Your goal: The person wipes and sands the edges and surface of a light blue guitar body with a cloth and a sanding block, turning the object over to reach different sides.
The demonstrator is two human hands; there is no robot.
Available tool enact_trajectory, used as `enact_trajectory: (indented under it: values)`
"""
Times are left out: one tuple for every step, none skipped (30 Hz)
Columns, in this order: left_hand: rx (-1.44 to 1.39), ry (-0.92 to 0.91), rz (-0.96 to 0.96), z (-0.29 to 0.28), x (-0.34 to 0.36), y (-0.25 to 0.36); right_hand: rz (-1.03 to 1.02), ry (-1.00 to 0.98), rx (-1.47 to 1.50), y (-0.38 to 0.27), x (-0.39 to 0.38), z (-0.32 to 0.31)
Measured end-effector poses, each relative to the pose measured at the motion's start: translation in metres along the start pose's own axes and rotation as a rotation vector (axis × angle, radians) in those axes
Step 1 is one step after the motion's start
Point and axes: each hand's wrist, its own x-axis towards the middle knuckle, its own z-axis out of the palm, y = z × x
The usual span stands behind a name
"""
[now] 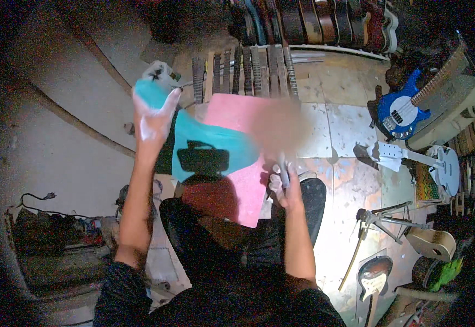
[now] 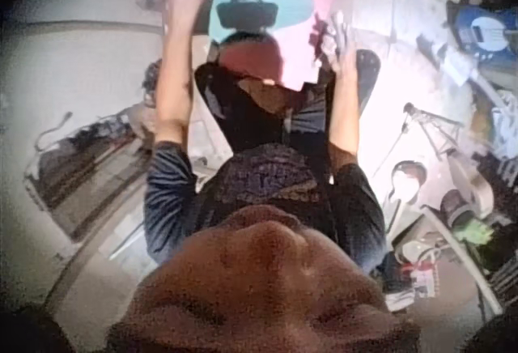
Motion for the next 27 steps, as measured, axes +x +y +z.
enact_trajectory:
  values:
    - [0.017, 0.095, -0.005, -0.004, -0.008, -0.007, -0.051, -0.042, -0.067, 0.002, -0.002, 0.002]
    - [-0.006, 0.126, -0.012, -0.005, -0.02, -0.018, -0.09, -0.09, -0.115, 0.006, -0.005, 0.003]
    - [-0.03, 0.155, -0.018, -0.007, -0.031, -0.024, -0.15, -0.078, -0.299, 0.01, -0.008, 0.006]
    - [-0.106, 0.178, -0.1, -0.006, -0.046, -0.018, -0.193, 0.019, -0.499, 0.014, -0.01, 0.009]
    - [-0.21, 0.196, -0.199, 0.007, -0.066, -0.019, -0.317, 0.112, -0.727, 0.019, -0.008, 0.0]
    - [-0.265, 0.238, -0.273, -0.004, -0.08, -0.013, -0.415, 0.168, -0.92, 0.035, -0.006, 0.008]
    - [-0.274, 0.272, -0.286, -0.014, -0.083, -0.007, -0.541, 0.143, -1.058, 0.045, -0.006, 0.016]
    - [-0.267, 0.309, -0.309, -0.027, -0.089, -0.008, -0.666, 0.133, -1.193, 0.059, -0.007, 0.029]
    - [-0.363, 0.305, -0.31, -0.029, -0.096, -0.012, -0.829, 0.099, -1.317, 0.058, -0.008, 0.042]
    - [-0.458, 0.303, -0.311, -0.028, -0.103, -0.022, -0.993, 0.06, -1.437, 0.058, -0.007, 0.051]
    - [-0.552, 0.3, -0.303, -0.027, -0.108, -0.032, -1.034, 0.015, -1.477, 0.059, 0.001, 0.055]
    - [-0.504, 0.268, -0.257, -0.024, -0.112, -0.041, -1.075, -0.019, -1.526, 0.057, 0.007, 0.056]
    - [-0.455, 0.238, -0.21, -0.022, -0.116, -0.05, -1.115, -0.055, -1.574, 0.057, 0.011, 0.056]
    - [-0.392, 0.212, -0.159, -0.026, -0.119, -0.056, -1.11, -0.041, -1.628, 0.064, 0.013, 0.061]
    - [-0.399, 0.216, -0.114, -0.026, -0.122, -0.051, -1.105, -0.026, -1.681, 0.073, 0.014, 0.065]
    - [-0.239, 0.207, -0.18, -0.021, -0.131, -0.059, -1.099, -0.008, -1.736, 0.082, 0.014, 0.068]
    - [-0.09, 0.196, -0.246, -0.007, -0.142, -0.075, -1.158, -0.072, -1.797, 0.096, 0.018, 0.054]
    - [-0.049, 0.186, -0.303, -0.014, -0.142, -0.072, -1.086, -0.188, -1.79, 0.107, 0.0, 0.078]
    - [-0.011, 0.175, -0.358, -0.02, -0.141, -0.068, -1.107, -0.256, -1.716, 0.11, -0.007, 0.088]
    - [0.021, 0.161, -0.412, -0.025, -0.139, -0.063, -1.13, -0.319, -1.647, 0.111, -0.01, 0.093]
    - [-0.038, 0.243, -0.438, -0.023, -0.142, -0.068, -1.101, -0.279, -1.71, 0.106, -0.001, 0.086]
    - [-0.068, 0.269, -0.417, -0.023, -0.142, -0.069, -1.072, -0.237, -1.772, 0.095, 0.015, 0.072]
    - [-0.103, 0.289, -0.402, -0.021, -0.142, -0.067, -1.033, -0.19, -1.843, 0.083, 0.02, 0.071]
    - [-0.109, 0.255, -0.34, -0.022, -0.142, -0.062, -1.055, -0.12, -1.809, 0.08, 0.021, 0.072]
    - [-0.119, 0.226, -0.299, -0.022, -0.141, -0.055, -1.077, -0.051, -1.773, 0.078, 0.02, 0.074]
    - [-0.127, 0.197, -0.259, -0.024, -0.139, -0.048, -1.101, 0.016, -1.733, 0.078, 0.02, 0.078]
    - [-0.138, 0.177, -0.235, -0.028, -0.133, -0.038, -1.153, -0.037, -1.784, 0.088, 0.016, 0.076]
